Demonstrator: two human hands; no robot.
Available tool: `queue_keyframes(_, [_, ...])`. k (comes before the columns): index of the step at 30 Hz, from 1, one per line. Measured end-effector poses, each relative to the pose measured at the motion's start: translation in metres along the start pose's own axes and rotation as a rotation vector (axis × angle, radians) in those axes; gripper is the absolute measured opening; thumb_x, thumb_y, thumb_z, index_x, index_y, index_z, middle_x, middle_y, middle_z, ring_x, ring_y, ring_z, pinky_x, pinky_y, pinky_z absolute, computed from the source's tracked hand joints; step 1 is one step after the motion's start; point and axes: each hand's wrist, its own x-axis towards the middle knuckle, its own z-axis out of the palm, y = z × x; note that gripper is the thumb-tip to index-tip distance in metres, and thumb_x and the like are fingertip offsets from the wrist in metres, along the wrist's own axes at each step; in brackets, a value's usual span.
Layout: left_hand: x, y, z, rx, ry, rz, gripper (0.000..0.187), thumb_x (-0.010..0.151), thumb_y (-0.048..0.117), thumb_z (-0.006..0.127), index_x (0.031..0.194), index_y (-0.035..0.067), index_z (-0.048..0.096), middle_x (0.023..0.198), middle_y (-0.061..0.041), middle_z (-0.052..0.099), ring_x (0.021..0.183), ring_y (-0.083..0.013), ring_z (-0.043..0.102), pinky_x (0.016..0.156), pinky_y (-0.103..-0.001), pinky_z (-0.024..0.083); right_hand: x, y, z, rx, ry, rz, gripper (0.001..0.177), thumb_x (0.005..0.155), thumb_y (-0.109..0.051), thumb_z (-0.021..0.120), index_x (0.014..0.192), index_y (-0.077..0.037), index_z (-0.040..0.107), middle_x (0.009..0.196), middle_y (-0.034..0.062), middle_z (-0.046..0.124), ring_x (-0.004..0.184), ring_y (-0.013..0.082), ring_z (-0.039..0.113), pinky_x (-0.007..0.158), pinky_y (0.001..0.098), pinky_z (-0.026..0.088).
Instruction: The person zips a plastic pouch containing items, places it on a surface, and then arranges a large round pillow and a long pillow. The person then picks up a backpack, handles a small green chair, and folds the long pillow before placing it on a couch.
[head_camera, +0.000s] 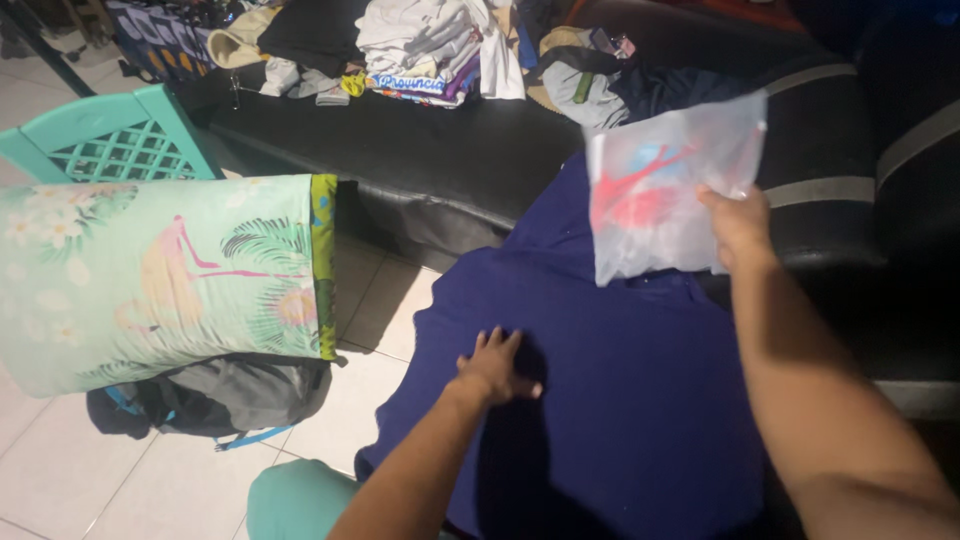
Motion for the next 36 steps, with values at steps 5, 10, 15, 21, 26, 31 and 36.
queue_keyframes(5, [-0.013, -0.001, 0.002, 0.120, -0.021, -0.007, 0.119, 0.075, 0.048, 0.086, 0.165, 0.031, 0.011, 0.175, 0.001, -0.004, 0.160, -0.0264, -0.007, 0.123, -0.070, 0.007, -0.003, 0.016, -0.006, -0.890, 0.301, -0.363, 0.085, 0.096, -0.020, 0.080, 0.156, 0.010, 0.028, 0.158, 0.0399, 0.032, 0.142, 0.0528, 0.034, 0.114, 0.0535, 0.029])
queue_keyframes(10, [-0.015, 0.001, -0.010, 0.164, -0.064, -0.014, 0.118, 0.077, 0.048, 0.086, 0.165, 0.030, 0.009, 0.174, 0.001, -0.004, 0.160, -0.0248, -0.007, 0.123, -0.069, 0.007, -0.119, 0.050, 0.063, -0.804, -0.129, -0.570, 0.062, 0.092, -0.027, 0.071, 0.140, 0.009, 0.055, 0.135, 0.0349, 0.058, 0.126, 0.0511, 0.051, 0.110, 0.0539, 0.038])
queue_keyframes(15, [0.011, -0.017, -0.014, 0.103, 0.145, 0.054, 0.096, 0.080, 0.053, 0.081, 0.159, 0.025, 0.037, 0.171, -0.007, 0.023, 0.157, -0.0323, 0.019, 0.124, -0.061, 0.025, -0.159, 0.112, 0.090, -0.918, -0.300, -0.350, 0.060, 0.097, -0.050, 0.057, 0.142, -0.010, 0.058, 0.148, 0.0139, 0.055, 0.143, 0.0341, 0.042, 0.120, 0.0527, 0.024])
queue_keyframes(21, [0.030, -0.033, -0.029, 0.068, 0.165, 0.053, 0.098, 0.075, 0.044, 0.087, 0.157, 0.025, 0.036, 0.169, -0.004, 0.021, 0.157, -0.0284, 0.017, 0.121, -0.061, 0.024, -0.114, 0.131, 0.091, -1.120, -0.393, -0.039, 0.081, 0.097, -0.069, 0.037, 0.152, -0.011, 0.044, 0.159, 0.0104, 0.041, 0.150, 0.0299, 0.028, 0.120, 0.0546, 0.013])
queue_keyframes(26, [0.040, -0.022, -0.045, 0.089, 0.102, -0.035, 0.097, 0.078, 0.046, 0.086, 0.158, 0.025, 0.035, 0.169, -0.003, 0.022, 0.157, -0.0297, 0.020, 0.122, -0.055, 0.029, -0.094, 0.128, 0.081, -1.145, -0.492, 0.151, 0.078, 0.096, -0.069, 0.033, 0.151, -0.017, 0.049, 0.157, 0.0085, 0.046, 0.149, 0.0301, 0.036, 0.122, 0.0533, 0.019])
queue_keyframes(31, [0.071, -0.029, -0.051, 0.156, 0.127, -0.038, 0.091, 0.087, 0.051, 0.077, 0.159, 0.020, 0.030, 0.167, -0.012, 0.021, 0.153, -0.0376, 0.022, 0.119, -0.050, 0.034, -0.074, 0.157, 0.035, -1.179, -0.453, 0.122, 0.073, 0.103, -0.063, 0.024, 0.138, -0.014, 0.065, 0.143, 0.0159, 0.061, 0.137, 0.0373, 0.054, 0.118, 0.0479, 0.036])
queue_keyframes(36, [0.120, -0.037, -0.065, 0.106, 0.327, 0.205, 0.078, 0.090, 0.045, 0.070, 0.155, 0.014, 0.040, 0.161, -0.021, 0.035, 0.147, -0.0387, 0.037, 0.119, -0.043, 0.038, -0.060, 0.160, 0.028, -1.103, -0.624, 0.170, 0.075, 0.101, -0.065, 0.026, 0.141, -0.013, 0.061, 0.143, 0.0186, 0.059, 0.138, 0.0365, 0.051, 0.118, 0.0460, 0.035])
